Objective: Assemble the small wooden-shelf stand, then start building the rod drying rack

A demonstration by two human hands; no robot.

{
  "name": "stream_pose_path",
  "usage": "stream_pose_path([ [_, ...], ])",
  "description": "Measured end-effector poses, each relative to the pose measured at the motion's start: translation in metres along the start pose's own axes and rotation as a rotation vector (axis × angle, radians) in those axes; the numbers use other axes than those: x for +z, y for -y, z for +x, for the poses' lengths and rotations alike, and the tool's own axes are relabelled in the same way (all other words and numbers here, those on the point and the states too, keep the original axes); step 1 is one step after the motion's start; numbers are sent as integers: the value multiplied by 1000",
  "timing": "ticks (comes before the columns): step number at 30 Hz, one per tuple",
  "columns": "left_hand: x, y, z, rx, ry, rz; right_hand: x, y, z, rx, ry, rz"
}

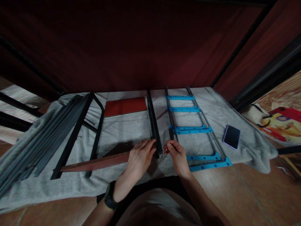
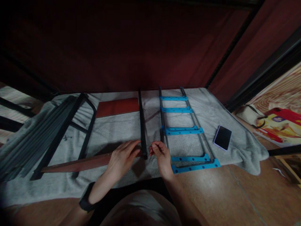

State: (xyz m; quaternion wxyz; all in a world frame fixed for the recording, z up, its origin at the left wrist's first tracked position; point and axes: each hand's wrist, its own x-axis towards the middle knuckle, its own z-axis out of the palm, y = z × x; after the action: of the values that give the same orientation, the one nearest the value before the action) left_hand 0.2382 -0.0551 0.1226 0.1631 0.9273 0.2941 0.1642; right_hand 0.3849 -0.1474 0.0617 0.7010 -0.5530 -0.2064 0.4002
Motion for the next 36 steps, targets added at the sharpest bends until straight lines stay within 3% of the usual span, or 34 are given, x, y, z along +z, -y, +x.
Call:
stream_pose_path([
  [8,-4,1,3,96,96,2,5,6,1,-75,-39,-147],
  [16,-3,4,3,75,83,6,5,6,-1,-96,-37,-170],
  [27,-5,2,9,67,104,-17,-9,10,8,-239,81,-451],
  [36,-4,4,10,56,92,-9,-6,6,6,-204,35,-345],
])
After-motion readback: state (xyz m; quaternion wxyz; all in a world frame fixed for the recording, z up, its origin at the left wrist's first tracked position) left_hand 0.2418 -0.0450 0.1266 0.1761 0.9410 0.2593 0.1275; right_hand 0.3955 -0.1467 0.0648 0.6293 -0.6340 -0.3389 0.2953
